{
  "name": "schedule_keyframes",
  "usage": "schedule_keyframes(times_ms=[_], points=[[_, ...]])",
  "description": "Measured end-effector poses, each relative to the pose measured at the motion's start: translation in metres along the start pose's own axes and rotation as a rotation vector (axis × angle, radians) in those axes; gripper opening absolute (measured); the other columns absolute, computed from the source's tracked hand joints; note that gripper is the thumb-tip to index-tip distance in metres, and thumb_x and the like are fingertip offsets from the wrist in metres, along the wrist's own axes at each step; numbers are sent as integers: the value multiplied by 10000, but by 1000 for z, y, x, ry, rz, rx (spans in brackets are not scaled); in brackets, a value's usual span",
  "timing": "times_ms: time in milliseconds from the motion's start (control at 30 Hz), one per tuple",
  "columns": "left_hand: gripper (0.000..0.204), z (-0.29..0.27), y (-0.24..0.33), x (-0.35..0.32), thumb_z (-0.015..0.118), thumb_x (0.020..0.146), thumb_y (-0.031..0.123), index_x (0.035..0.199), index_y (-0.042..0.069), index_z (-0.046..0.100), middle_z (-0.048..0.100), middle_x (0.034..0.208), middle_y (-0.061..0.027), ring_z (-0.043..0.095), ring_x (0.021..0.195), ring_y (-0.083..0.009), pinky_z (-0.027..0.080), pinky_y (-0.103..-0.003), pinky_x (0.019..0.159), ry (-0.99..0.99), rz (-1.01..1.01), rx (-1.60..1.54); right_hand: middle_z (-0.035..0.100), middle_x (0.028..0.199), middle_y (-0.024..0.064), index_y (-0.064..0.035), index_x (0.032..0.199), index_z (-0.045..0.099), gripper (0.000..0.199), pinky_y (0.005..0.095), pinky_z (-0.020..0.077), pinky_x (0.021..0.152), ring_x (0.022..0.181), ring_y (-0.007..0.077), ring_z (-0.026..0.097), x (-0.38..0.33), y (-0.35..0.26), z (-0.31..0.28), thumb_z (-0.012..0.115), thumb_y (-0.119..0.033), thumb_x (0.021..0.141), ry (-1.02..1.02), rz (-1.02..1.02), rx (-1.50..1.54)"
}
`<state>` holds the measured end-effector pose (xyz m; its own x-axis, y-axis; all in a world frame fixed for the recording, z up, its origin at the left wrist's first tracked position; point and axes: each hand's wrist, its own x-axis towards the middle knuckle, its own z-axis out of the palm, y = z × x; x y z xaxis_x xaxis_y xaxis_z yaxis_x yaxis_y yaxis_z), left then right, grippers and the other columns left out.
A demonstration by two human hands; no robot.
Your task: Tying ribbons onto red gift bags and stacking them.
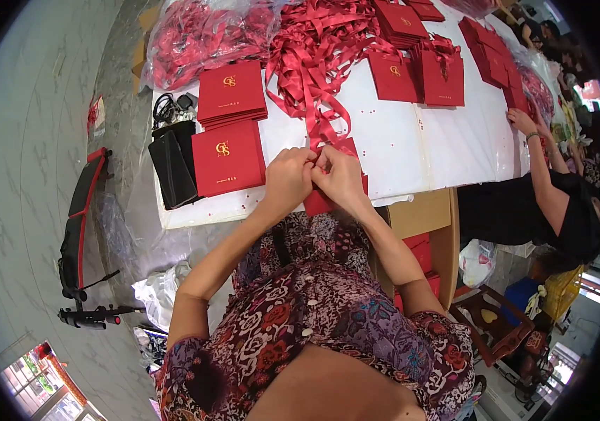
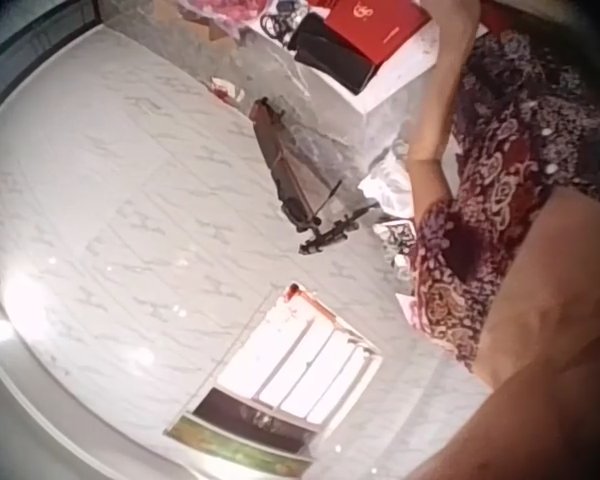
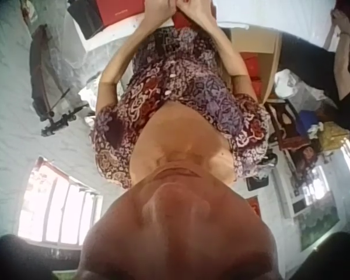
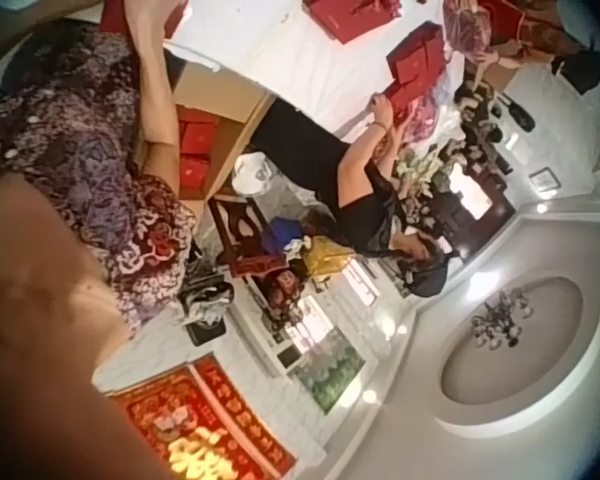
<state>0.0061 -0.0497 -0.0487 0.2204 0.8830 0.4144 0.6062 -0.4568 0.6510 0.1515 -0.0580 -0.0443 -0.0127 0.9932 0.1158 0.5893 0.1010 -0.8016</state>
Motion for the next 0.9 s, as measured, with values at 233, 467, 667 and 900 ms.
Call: schedule_keyframes(times_ms=[233, 467, 667, 900], points=[[112, -2, -4, 7, 673, 766, 74, 876, 53, 670, 672, 822, -102, 632, 771, -284, 501, -383, 662, -70, -141, -183, 588, 597, 31, -31, 729, 566, 175, 270, 450, 514, 541, 104, 562, 7, 28, 3, 723, -108, 733, -153, 173, 377], [98, -5, 0, -1, 667, 773, 75, 868, 52, 674, 667, 836, -96, 626, 812, -289, 505, -377, 700, -124, -29, -79, 597, 639, 23, -27, 787, 551, 137, 233, 441, 522, 571, 83, 557, 13, 37, -2, 685, -24, 758, -374, 387, 716], [147, -9, -22, -3, 709, 799, 72, 946, 64, 705, 640, 735, -51, 564, 629, -150, 461, -294, 585, -102, -207, -343, 670, 741, 120, -13, 941, 557, 162, 335, 511, 593, 668, 224, 677, 0, -3, 1, 669, -62, 834, -112, 18, 324], [97, -26, -2, 13, 713, 801, 96, 886, 58, 687, 660, 771, -60, 614, 704, -205, 486, -314, 616, -142, 105, -66, 656, 763, 141, -21, 847, 656, 167, 360, 496, 656, 715, 299, 647, 28, -15, -47, 627, -184, 868, -296, -51, 19]])
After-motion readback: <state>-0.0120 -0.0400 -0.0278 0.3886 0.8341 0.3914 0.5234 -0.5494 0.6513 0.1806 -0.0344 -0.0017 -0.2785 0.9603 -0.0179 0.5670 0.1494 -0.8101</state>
